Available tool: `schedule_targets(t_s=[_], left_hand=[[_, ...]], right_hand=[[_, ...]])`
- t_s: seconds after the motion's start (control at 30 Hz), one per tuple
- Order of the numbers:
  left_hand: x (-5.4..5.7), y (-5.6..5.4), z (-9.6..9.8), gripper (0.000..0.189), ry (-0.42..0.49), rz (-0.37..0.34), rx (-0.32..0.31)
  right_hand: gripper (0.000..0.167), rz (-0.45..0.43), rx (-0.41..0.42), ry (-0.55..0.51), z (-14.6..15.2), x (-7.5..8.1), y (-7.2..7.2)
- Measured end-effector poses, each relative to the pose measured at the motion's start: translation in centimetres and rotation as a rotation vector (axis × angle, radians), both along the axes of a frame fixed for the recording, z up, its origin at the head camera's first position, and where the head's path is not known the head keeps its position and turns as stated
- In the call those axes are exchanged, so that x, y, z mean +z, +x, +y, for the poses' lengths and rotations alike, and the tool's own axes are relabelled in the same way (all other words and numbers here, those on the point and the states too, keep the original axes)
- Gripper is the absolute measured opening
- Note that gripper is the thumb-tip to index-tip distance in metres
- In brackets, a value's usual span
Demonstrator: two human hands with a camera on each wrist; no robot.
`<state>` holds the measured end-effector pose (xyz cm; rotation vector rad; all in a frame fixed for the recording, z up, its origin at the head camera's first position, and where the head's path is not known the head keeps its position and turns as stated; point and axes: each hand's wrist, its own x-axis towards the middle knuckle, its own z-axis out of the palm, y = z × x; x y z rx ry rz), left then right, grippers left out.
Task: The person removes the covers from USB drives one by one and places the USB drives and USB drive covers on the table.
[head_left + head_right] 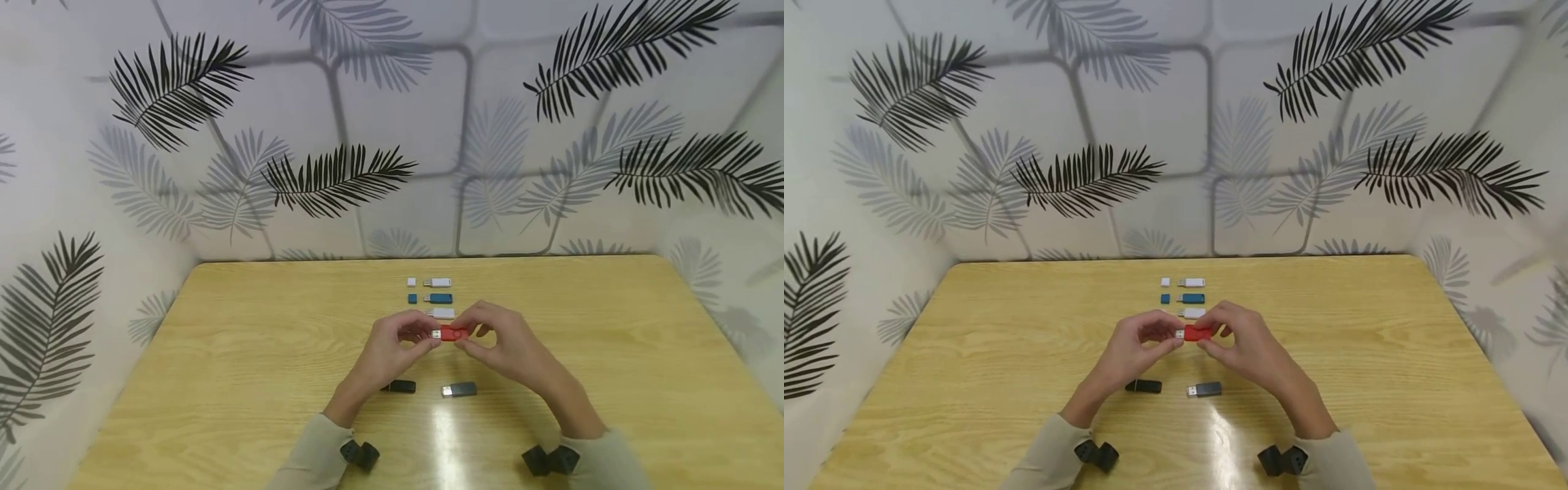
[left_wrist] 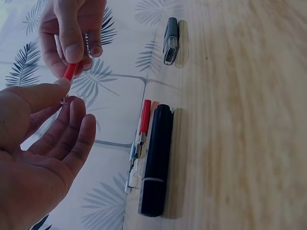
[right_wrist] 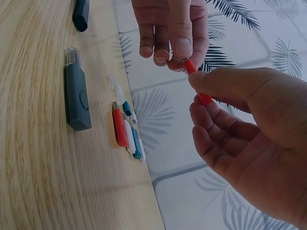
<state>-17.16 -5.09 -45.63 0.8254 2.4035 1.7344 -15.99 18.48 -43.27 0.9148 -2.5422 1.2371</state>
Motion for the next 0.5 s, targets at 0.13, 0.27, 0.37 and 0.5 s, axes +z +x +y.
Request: schedule_targets(t_s=[0.13,0.27,0.37,0.5], left_hand=[[0.16,-0.02,-0.3,0.018,-0.017,0.004,0.001],[0.19,-0.15,-0.5,0.017,-0.018,0.014,-0.01],[0.26,-0.25,-0.58,0.017,-0.008,0.018,-0.027],[0.45,-0.32,-0.74,0.016,0.0,0.009,-0.045]], right_hand=[[0.021,-0.013,0.013,0.007,-0.2,0.13,0.04],[0.02,-0.015,0.023,0.006,-0.28,0.16,0.08],[0.021,-0.01,0.024,0.005,-0.29,0.13,0.1],[0.021,-0.01,0.032,-0.004,-0.26,0.06,0.19]])
